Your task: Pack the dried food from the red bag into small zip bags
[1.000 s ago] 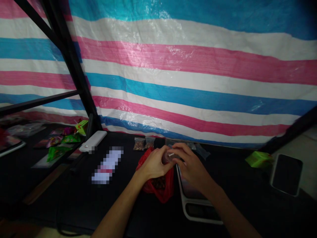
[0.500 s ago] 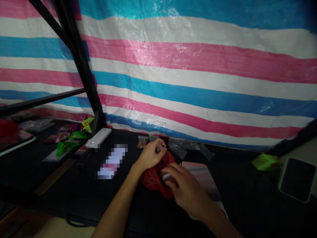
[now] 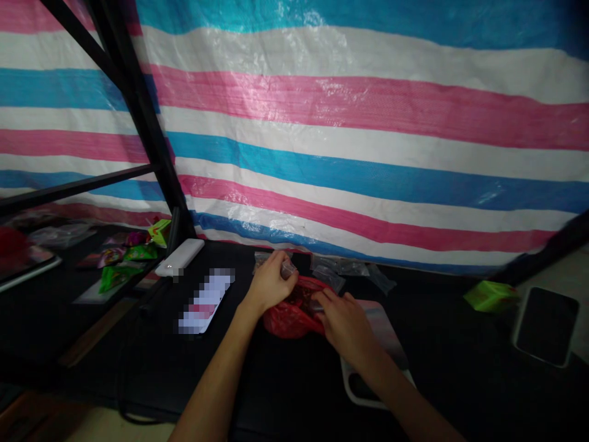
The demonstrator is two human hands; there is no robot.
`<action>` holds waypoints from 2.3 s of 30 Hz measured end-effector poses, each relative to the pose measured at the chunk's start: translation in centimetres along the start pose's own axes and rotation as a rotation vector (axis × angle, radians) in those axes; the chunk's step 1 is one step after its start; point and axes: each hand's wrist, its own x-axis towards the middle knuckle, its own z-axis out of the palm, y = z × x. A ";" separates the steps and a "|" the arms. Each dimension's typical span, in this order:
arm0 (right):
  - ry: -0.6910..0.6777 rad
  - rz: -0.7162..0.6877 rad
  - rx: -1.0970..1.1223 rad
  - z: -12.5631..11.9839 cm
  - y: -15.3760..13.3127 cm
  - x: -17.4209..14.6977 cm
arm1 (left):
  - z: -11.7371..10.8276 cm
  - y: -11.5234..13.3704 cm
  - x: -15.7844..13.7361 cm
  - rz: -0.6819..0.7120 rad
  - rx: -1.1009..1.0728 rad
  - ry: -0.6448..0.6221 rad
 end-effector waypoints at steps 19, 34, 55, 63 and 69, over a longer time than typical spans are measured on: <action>-0.059 0.071 -0.046 0.0 -1.5 1.3 | 1.2 -0.1 0.3 -0.107 -0.352 -0.070; -0.054 -0.264 0.149 0.0 -0.9 1.8 | 3.1 -0.6 0.3 -0.143 -0.515 0.053; 0.003 -0.010 0.055 0.0 -2.0 1.8 | 4.1 -0.2 0.1 -0.214 -0.535 0.101; 0.042 -0.011 0.236 1.1 -2.0 2.4 | 3.9 -0.3 0.5 -0.201 -0.578 0.123; 0.096 -0.015 0.674 1.4 0.5 2.9 | 3.3 -0.1 0.3 -0.114 -0.542 0.108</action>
